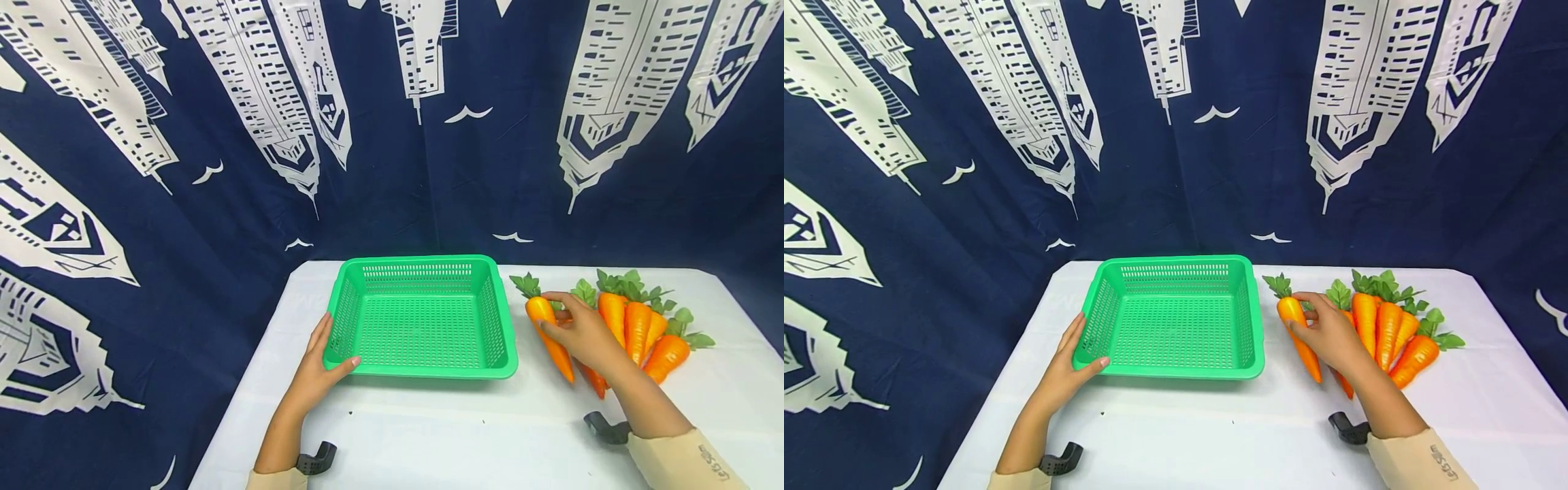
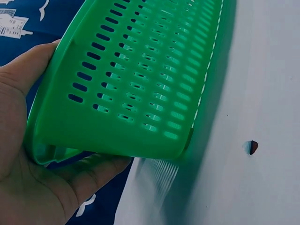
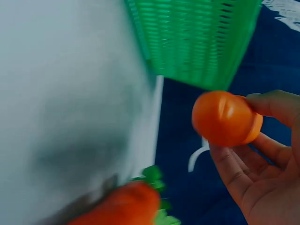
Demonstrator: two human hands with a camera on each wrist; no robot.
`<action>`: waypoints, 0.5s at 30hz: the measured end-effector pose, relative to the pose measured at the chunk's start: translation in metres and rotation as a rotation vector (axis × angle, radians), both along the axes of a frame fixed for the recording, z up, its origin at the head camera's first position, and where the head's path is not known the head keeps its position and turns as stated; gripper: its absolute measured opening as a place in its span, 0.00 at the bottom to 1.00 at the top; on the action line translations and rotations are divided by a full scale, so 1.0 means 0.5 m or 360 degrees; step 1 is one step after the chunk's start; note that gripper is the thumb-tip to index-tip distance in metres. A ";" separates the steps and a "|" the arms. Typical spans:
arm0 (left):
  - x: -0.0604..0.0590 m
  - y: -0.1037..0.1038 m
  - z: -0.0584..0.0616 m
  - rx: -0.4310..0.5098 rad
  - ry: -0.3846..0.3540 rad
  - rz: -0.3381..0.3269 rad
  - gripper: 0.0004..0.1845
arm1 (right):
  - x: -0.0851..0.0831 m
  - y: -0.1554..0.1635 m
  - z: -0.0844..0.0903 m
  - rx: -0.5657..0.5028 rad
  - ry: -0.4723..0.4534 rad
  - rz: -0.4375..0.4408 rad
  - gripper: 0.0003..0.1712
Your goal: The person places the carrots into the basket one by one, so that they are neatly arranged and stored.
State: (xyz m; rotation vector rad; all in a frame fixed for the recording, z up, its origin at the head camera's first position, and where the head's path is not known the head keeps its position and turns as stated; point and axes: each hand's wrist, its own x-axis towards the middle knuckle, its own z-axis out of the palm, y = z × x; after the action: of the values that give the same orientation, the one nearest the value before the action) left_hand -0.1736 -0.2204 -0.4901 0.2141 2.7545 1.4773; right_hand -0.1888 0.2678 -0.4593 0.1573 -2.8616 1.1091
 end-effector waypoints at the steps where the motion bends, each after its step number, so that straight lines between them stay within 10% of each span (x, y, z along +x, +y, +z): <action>1: 0.000 0.000 0.000 0.0003 0.0000 -0.0003 0.58 | 0.000 -0.002 0.011 -0.0022 0.0003 -0.0009 0.34; 15: 0.011 0.009 -0.002 0.0012 0.0015 -0.0021 0.58 | -0.024 -0.074 0.122 -0.0376 0.0154 0.0169 0.31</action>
State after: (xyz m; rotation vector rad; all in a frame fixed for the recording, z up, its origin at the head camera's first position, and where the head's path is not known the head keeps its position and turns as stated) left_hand -0.1683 -0.2159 -0.4911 0.2396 2.7498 1.4881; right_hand -0.2010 0.2309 -0.3981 0.3420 -2.6394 1.4065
